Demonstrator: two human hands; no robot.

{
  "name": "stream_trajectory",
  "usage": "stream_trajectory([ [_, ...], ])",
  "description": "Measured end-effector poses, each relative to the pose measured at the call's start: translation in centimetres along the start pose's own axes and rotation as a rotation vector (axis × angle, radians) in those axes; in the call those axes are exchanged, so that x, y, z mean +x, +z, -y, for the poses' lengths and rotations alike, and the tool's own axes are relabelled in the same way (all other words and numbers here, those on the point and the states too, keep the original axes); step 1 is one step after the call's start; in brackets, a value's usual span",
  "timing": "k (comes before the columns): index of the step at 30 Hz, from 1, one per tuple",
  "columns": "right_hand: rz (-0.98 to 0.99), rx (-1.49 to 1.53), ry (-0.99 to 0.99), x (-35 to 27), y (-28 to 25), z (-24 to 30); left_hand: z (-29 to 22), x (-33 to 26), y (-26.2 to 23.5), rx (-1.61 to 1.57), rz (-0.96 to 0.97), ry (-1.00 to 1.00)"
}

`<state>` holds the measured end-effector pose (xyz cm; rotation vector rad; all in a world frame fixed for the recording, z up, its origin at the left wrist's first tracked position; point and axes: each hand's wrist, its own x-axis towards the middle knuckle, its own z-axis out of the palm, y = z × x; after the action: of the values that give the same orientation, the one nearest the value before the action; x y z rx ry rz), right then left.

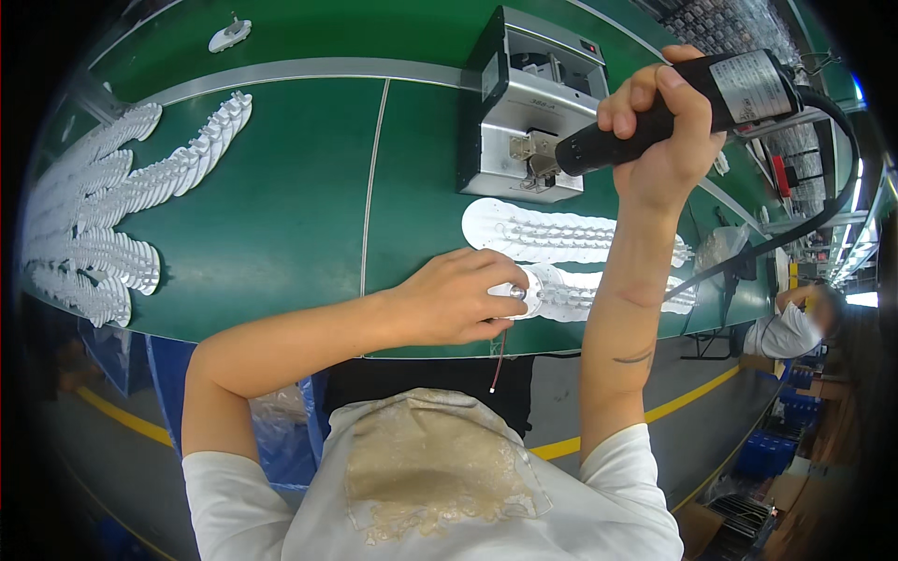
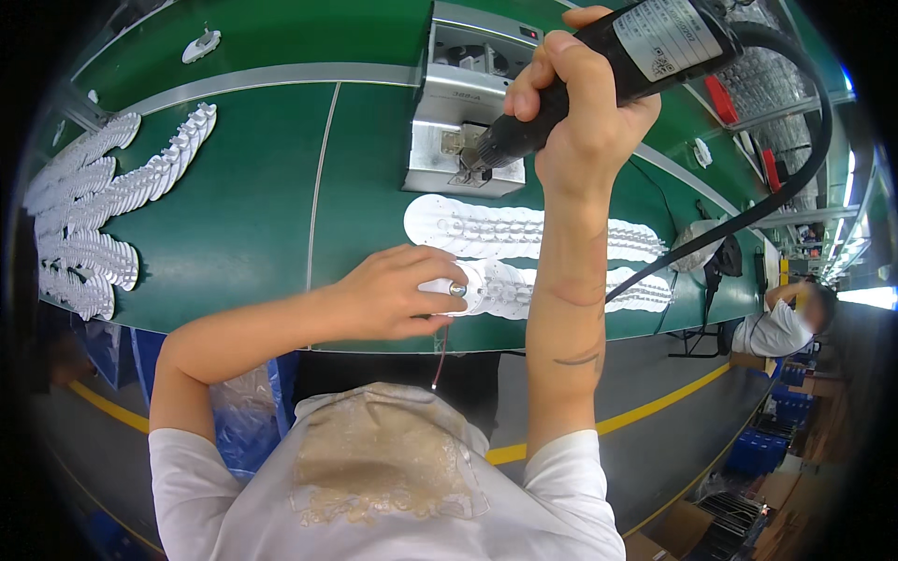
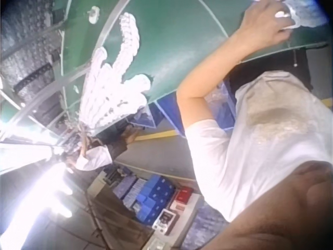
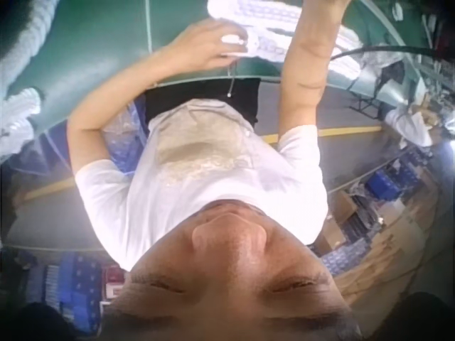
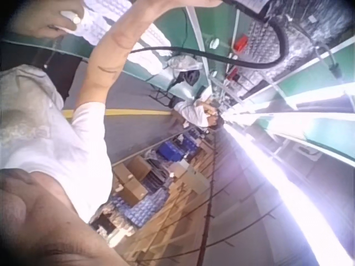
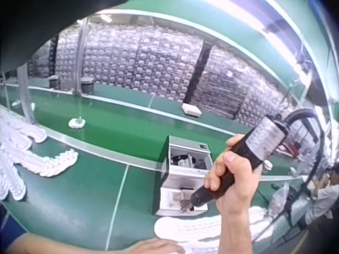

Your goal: The worker is assembling electronic components onto circular LED boards using an electric screwdriver on a factory assembly line.

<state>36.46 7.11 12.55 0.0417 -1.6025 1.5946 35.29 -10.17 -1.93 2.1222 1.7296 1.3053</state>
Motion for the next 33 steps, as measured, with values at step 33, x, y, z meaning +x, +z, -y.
stream_trajectory([
  [33,0.056,0.022,0.193,-11.6,-2.7,3.7,-0.2,0.2,0.0,0.008,0.002,-0.009],
])
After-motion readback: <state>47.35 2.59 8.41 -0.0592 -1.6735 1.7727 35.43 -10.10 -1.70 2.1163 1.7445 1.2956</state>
